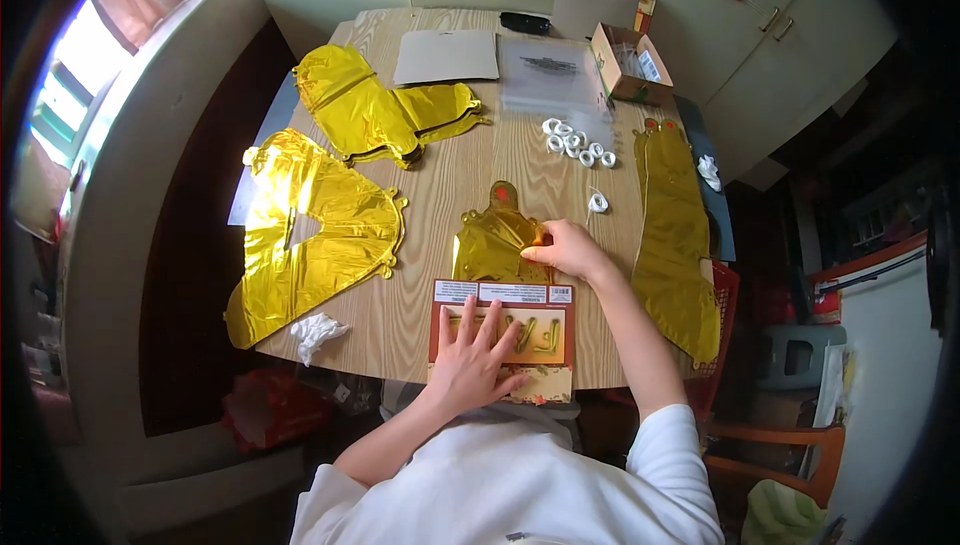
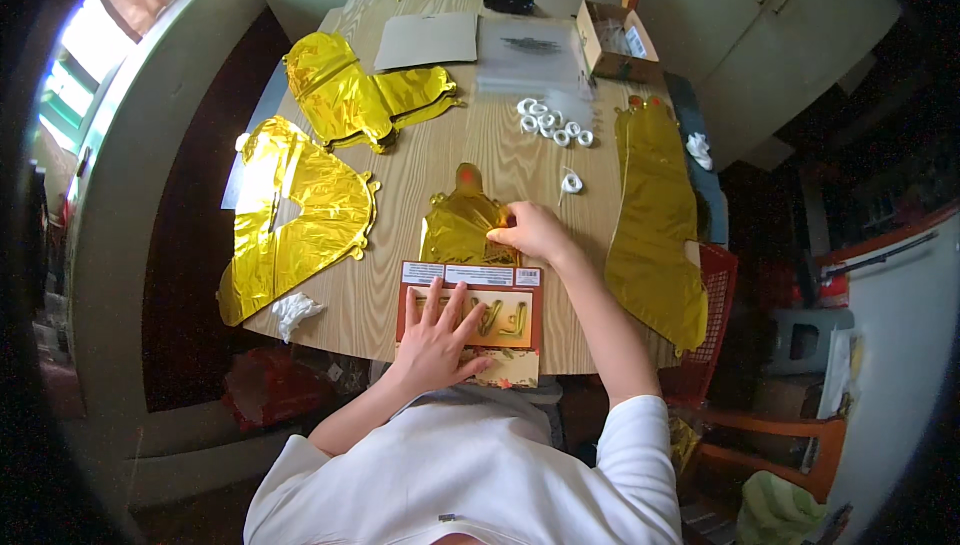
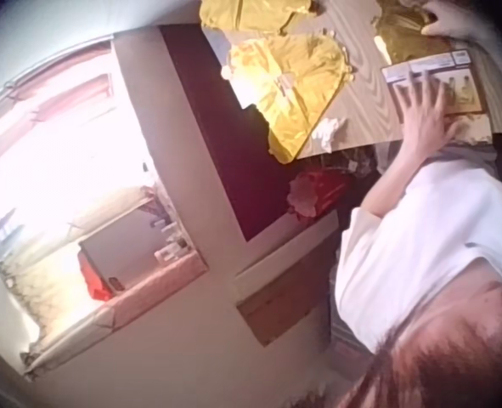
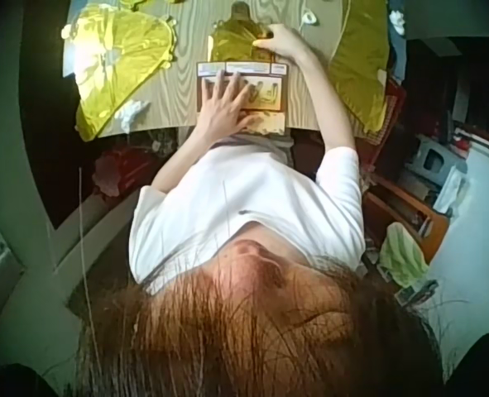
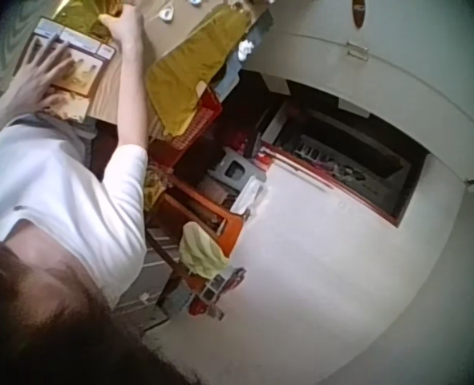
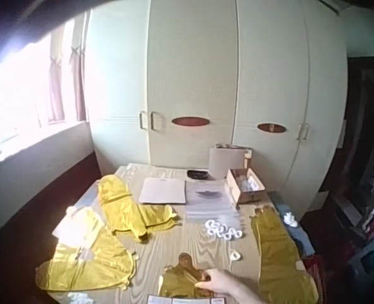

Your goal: Folding gold metallic sheets and placing them into cardboard sleeves.

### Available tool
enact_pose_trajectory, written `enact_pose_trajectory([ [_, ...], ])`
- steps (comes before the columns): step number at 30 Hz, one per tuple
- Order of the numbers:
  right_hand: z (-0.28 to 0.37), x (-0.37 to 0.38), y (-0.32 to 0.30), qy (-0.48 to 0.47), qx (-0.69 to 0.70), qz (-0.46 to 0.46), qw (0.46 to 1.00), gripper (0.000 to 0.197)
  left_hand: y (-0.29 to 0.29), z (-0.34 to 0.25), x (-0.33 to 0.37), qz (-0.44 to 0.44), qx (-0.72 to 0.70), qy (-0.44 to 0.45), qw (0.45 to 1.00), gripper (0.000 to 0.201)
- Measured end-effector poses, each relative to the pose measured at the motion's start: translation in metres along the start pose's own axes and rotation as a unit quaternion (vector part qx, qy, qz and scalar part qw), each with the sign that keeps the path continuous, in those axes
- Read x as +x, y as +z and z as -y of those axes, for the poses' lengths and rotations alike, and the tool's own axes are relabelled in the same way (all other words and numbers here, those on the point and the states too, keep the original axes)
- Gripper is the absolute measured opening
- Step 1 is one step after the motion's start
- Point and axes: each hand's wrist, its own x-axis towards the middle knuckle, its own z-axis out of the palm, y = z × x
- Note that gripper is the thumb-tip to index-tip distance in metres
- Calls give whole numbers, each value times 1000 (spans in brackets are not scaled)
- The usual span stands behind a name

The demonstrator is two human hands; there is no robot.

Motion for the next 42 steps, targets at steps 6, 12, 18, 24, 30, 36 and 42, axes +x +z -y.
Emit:
enact_pose_trajectory([
  [6,14,-14,-1,-7,-44,-48,998,32,-2,-3,1,-15,3,-7,1000,72],
  [12,11,-16,-2,-9,2,-33,999,34,0,-3,1,-6,0,-8,1000,77],
  [18,-19,-5,10,-44,88,-29,995,33,-1,-3,1,-1,5,-9,1000,77],
  [24,-31,-1,11,-33,119,19,992,37,-1,-3,1,0,8,-10,1000,76],
  [30,-22,-7,16,-104,108,-3,989,40,-3,-3,2,8,6,-8,1000,77],
  [36,-38,3,26,-91,132,0,987,35,-4,-2,3,12,9,-2,1000,77],
  [42,-29,-3,23,-83,135,-1,987,32,-5,-1,3,16,7,0,1000,77],
])
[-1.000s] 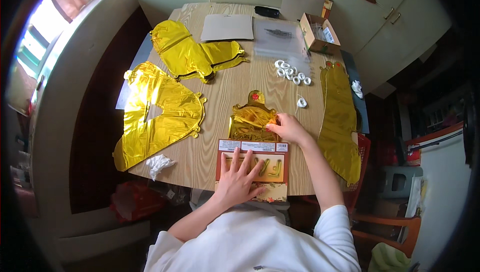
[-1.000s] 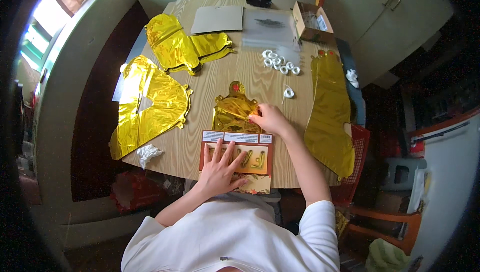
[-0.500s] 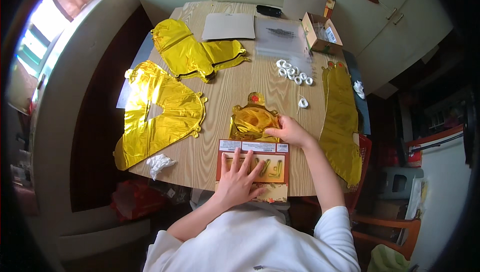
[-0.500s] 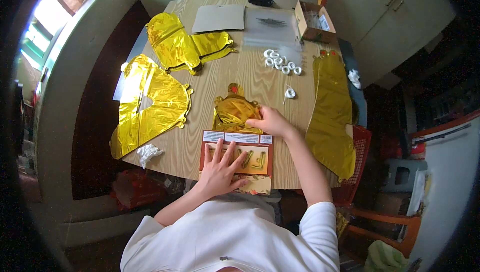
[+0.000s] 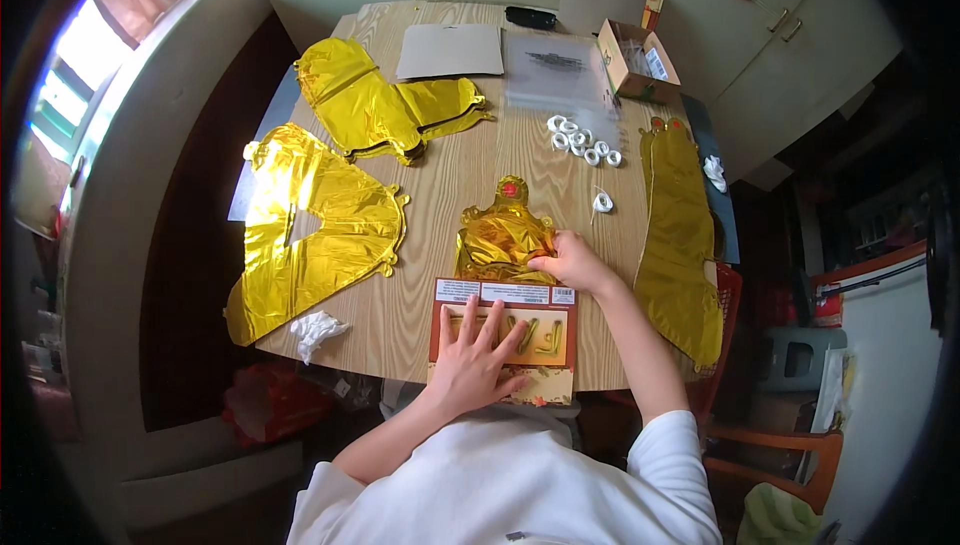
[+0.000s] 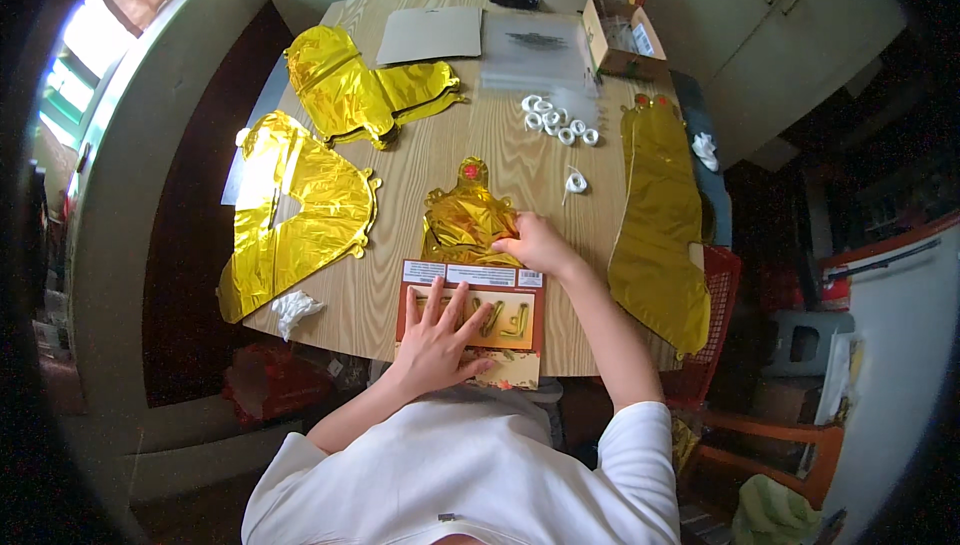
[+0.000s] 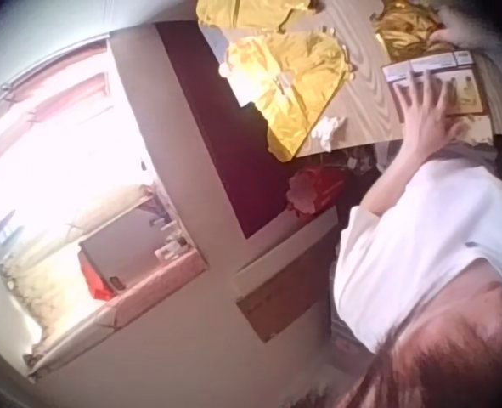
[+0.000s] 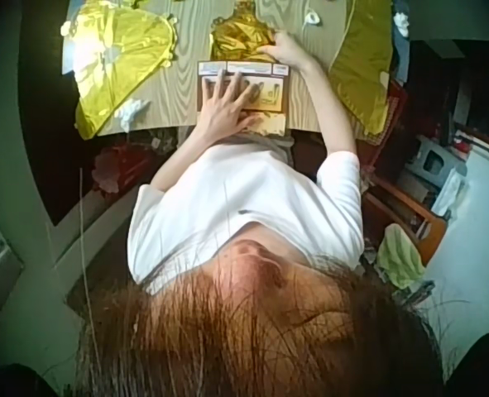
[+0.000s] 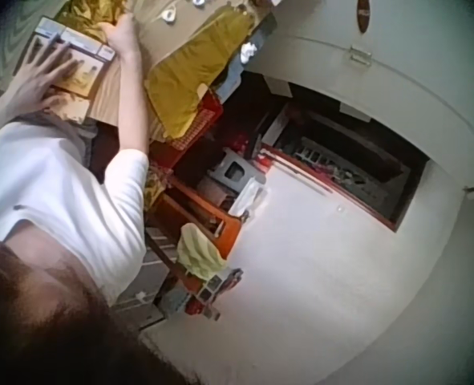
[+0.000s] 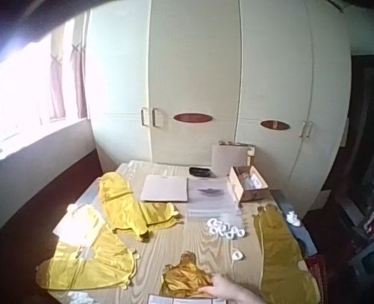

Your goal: Folding gold metallic sheets and placing them into cardboard sleeves.

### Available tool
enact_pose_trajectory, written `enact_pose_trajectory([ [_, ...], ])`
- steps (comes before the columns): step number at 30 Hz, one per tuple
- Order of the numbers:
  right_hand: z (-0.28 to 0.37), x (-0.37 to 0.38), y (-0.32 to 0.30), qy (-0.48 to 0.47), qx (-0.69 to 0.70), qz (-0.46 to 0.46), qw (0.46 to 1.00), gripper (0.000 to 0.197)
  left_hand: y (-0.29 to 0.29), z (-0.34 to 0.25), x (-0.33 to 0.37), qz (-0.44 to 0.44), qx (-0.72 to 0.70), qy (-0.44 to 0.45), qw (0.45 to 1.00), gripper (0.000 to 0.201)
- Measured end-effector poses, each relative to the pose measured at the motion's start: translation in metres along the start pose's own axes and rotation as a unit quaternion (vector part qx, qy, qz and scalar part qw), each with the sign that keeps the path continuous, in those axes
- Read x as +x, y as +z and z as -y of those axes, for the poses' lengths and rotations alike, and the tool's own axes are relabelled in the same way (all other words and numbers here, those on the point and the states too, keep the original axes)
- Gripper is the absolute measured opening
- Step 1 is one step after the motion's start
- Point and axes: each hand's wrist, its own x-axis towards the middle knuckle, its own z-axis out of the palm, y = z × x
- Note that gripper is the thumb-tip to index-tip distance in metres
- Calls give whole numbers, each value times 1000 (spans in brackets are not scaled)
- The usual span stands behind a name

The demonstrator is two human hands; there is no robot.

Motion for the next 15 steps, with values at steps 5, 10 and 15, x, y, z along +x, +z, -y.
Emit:
enact_pose_trajectory([
  [5,1,-1,0,-6,29,0,1000,32,2,0,0,-5,-7,2,1000,77],
  [10,-1,0,0,7,18,6,1000,30,1,0,0,-5,-3,1,1000,77],
  [15,0,0,1,35,23,15,999,30,1,0,0,-6,-2,3,1000,77],
])
